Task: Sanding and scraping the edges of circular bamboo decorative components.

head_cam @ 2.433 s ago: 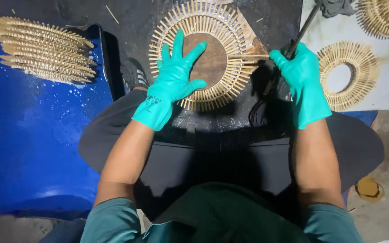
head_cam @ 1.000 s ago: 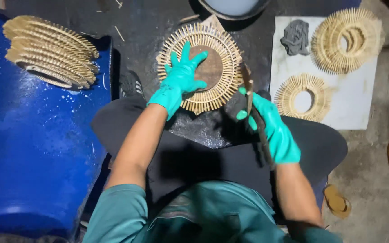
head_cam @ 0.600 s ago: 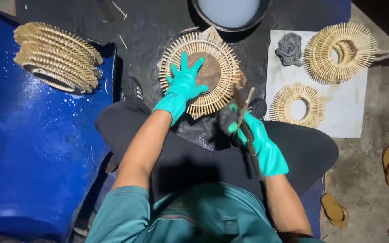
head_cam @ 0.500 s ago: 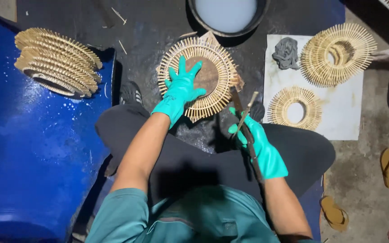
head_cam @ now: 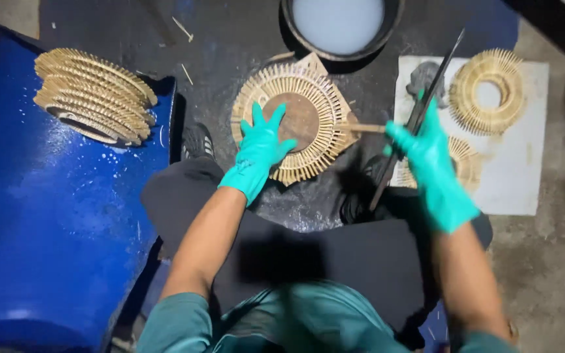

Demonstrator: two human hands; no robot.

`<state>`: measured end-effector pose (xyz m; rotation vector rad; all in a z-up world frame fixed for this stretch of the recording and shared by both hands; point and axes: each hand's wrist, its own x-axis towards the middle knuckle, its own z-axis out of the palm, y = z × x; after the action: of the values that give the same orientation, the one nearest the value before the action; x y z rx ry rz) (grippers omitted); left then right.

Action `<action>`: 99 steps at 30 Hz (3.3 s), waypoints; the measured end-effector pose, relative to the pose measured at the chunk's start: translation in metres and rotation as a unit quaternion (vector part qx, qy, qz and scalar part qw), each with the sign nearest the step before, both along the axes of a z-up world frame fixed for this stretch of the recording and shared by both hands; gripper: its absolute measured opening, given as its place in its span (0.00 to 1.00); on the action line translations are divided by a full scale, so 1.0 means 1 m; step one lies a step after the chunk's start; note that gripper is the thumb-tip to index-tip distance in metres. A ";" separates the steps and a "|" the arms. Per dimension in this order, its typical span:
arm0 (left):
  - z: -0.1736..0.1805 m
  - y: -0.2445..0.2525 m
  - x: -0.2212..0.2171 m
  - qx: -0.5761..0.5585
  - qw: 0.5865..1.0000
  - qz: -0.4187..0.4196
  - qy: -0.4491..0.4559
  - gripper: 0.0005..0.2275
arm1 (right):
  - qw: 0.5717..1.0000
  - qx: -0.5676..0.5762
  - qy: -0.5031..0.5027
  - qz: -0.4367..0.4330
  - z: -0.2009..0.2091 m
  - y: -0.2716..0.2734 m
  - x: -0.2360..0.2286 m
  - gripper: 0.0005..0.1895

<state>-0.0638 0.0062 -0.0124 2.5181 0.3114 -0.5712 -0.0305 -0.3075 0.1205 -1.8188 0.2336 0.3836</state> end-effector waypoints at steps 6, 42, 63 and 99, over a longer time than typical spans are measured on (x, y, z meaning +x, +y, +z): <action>0.052 0.003 0.018 0.000 0.996 -0.044 0.073 0.48 | 0.987 -0.150 -0.050 0.010 -0.071 0.003 0.046 0.50; 0.044 0.012 0.020 -0.020 0.995 -0.055 0.077 0.50 | 0.932 0.059 0.352 -0.069 -0.087 0.007 -0.051 0.25; 0.014 -0.002 0.004 -0.006 0.997 -0.056 -0.053 0.49 | 0.898 0.259 0.314 -0.164 -0.037 0.056 -0.114 0.25; 0.017 0.019 0.048 -0.026 0.996 -0.054 0.059 0.52 | 0.986 0.023 0.162 0.025 0.024 0.038 0.023 0.26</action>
<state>-0.0158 0.0257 0.0042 2.4668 0.2009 -0.7636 -0.0079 -0.2697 0.1444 -1.7136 0.4007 0.7171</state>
